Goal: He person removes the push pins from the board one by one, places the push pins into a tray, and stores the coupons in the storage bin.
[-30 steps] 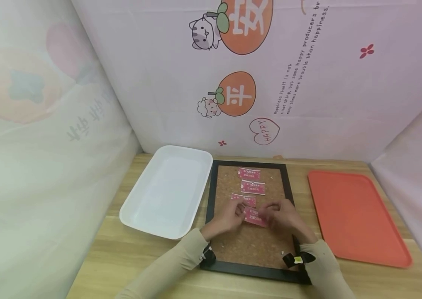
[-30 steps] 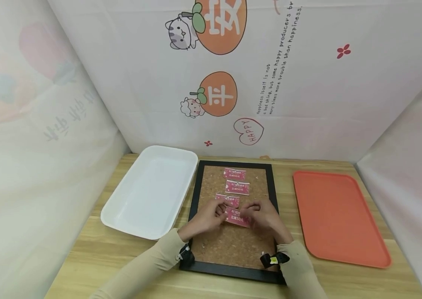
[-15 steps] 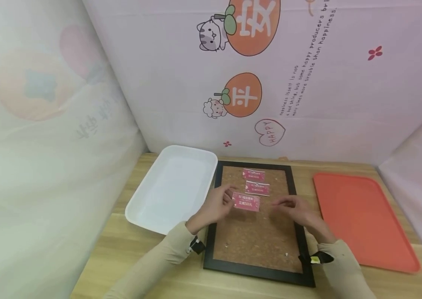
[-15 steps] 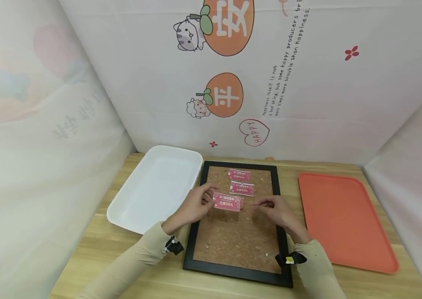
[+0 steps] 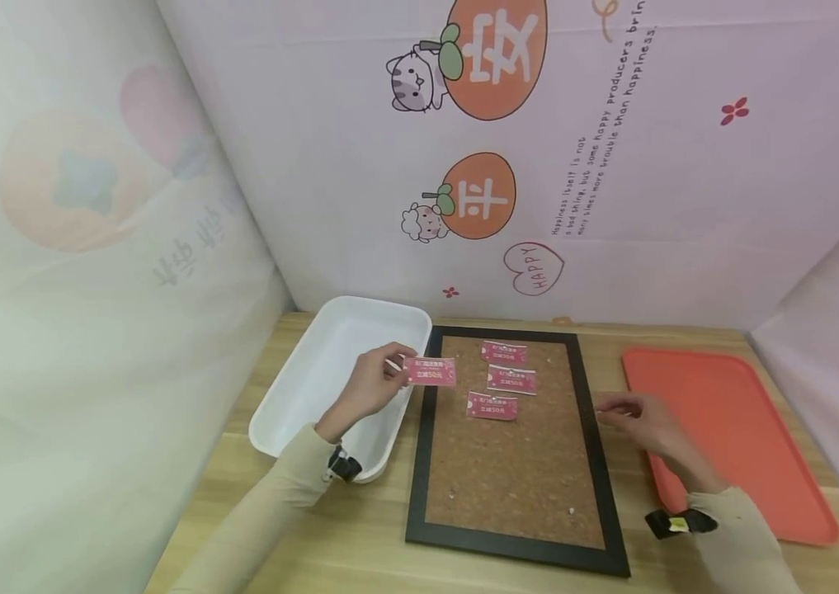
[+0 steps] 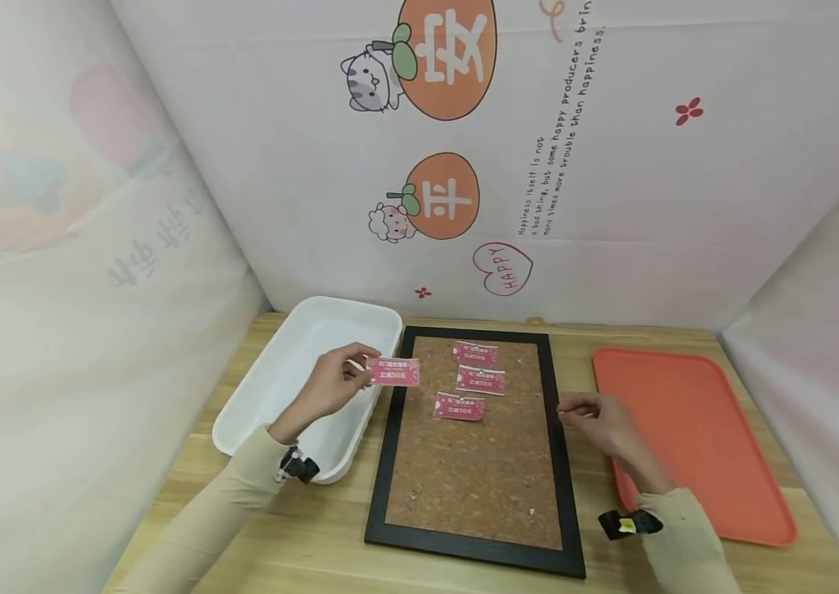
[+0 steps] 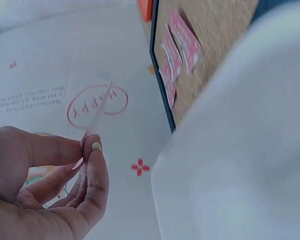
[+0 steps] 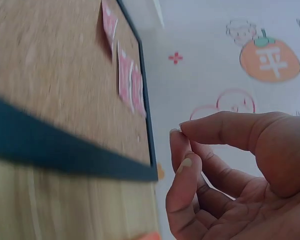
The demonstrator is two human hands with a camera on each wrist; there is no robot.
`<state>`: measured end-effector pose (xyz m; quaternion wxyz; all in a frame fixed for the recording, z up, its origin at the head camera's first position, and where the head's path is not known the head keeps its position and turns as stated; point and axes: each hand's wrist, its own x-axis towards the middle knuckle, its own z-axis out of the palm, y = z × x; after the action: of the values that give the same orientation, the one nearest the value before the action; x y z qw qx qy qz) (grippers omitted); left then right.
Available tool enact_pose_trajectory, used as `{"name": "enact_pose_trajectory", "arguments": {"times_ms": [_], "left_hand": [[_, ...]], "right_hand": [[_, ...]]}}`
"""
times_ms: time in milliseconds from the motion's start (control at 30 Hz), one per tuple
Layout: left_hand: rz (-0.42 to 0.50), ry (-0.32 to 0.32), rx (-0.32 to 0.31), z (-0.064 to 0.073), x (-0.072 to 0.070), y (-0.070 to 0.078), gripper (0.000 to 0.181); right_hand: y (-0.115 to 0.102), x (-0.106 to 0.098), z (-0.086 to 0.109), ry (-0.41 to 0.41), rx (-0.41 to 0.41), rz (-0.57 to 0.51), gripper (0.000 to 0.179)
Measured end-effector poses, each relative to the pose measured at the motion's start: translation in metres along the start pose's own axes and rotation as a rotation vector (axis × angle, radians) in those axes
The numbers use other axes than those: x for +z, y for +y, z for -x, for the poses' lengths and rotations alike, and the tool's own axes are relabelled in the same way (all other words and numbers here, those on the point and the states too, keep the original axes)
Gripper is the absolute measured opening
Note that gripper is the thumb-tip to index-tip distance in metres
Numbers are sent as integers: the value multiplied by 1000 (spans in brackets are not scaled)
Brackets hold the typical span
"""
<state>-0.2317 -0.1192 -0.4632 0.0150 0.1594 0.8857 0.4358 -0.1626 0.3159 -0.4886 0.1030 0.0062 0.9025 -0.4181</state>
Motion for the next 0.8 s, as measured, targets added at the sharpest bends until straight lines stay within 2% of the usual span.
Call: {"name": "enact_pose_trajectory", "arguments": {"times_ms": [167,400,633,800], "left_hand": [[-35,42,-35,-3,-17,-18,25],[-101,97,-75,-8,-31,-48,15],[-166,86,-138,-10,-40,-73,10],[-203,61,-186,-10,-46,-78,11]], "right_hand": [[21,-15,5,40,45,41,37],[43,-31,14,80,65,97,36],[59,-35,19,99,78,128,36],[70,-39,21,118,85,165,35]]}}
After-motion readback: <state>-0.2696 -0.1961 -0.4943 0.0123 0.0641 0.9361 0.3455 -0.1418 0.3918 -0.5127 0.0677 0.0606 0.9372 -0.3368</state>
